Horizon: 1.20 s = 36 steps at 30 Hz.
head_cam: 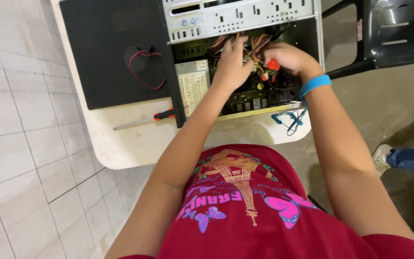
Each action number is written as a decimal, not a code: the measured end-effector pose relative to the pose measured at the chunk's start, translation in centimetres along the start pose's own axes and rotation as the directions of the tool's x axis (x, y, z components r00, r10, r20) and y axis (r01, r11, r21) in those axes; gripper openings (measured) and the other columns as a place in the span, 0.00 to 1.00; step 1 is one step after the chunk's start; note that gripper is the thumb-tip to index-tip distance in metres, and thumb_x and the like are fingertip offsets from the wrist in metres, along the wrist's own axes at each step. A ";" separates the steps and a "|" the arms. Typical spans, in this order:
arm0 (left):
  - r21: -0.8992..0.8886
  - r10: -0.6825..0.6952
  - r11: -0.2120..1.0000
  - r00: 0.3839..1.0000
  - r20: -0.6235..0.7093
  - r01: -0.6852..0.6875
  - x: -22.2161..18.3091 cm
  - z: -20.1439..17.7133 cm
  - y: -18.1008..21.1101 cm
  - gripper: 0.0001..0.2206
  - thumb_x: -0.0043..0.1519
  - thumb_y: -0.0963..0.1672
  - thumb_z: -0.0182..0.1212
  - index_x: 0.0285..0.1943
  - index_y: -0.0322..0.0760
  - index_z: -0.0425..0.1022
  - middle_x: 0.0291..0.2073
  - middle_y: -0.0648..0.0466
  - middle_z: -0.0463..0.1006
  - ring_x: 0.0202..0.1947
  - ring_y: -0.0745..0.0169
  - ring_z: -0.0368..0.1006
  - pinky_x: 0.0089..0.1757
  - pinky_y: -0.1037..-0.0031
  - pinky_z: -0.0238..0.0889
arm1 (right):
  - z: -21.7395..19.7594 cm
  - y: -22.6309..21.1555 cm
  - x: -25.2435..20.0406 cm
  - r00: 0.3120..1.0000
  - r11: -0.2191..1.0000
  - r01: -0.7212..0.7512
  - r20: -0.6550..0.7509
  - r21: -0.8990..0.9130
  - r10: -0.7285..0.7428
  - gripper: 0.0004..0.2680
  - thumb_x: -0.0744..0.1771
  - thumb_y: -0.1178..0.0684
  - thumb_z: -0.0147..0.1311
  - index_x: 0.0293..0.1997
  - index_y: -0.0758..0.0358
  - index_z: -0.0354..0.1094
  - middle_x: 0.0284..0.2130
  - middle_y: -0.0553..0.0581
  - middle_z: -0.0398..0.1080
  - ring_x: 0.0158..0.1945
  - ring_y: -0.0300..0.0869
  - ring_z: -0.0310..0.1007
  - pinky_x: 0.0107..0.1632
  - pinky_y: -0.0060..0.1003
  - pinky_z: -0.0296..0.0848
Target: Reinstalling a hard drive and connecting internal power and data cables inside a desktop computer case.
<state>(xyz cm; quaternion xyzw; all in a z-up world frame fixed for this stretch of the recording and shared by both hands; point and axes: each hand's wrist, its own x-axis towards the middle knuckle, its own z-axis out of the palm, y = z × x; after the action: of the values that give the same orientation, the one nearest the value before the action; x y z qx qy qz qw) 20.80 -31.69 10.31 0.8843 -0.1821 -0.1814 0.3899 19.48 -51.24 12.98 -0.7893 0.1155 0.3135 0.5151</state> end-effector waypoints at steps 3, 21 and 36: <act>-0.028 -0.018 0.999 0.998 0.068 0.020 -0.8 -2.2 0.9 0.26 0.64 0.47 0.59 0.72 0.49 0.56 0.61 0.38 0.63 0.59 0.41 0.66 0.55 0.50 0.68 | 0.3 -2.4 -2.1 0.987 0.988 -0.153 0.042 0.024 0.152 0.05 0.62 0.53 0.47 0.33 0.60 0.57 0.18 0.50 0.50 0.16 0.38 0.37 0.21 0.39 0.35; 0.265 0.217 0.944 0.975 -0.056 -0.195 -6.6 -5.4 -0.6 0.45 0.54 0.45 0.76 0.78 0.58 0.47 0.71 0.25 0.45 0.65 0.21 0.58 0.47 0.53 0.71 | 4.8 -3.0 -5.6 0.981 0.636 0.124 0.003 0.762 -0.195 0.17 0.68 0.57 0.53 0.64 0.74 0.66 0.48 0.61 0.77 0.45 0.42 0.79 0.45 0.35 0.82; 0.177 0.321 0.942 0.918 -0.232 -0.284 -6.1 -4.5 -2.7 0.27 0.71 0.41 0.56 0.78 0.40 0.52 0.71 0.45 0.62 0.66 0.45 0.68 0.54 0.60 0.72 | 4.8 -1.3 -4.6 0.959 0.279 -0.035 0.111 0.960 -0.262 0.04 0.59 0.53 0.48 0.26 0.58 0.57 0.20 0.49 0.58 0.22 0.42 0.55 0.28 0.37 0.55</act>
<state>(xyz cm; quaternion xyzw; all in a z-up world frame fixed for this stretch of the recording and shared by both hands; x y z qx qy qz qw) 18.09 -24.36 12.13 0.8864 -0.2768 0.0107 0.3708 14.70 -47.04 15.45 -0.2859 0.1573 0.2403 0.9142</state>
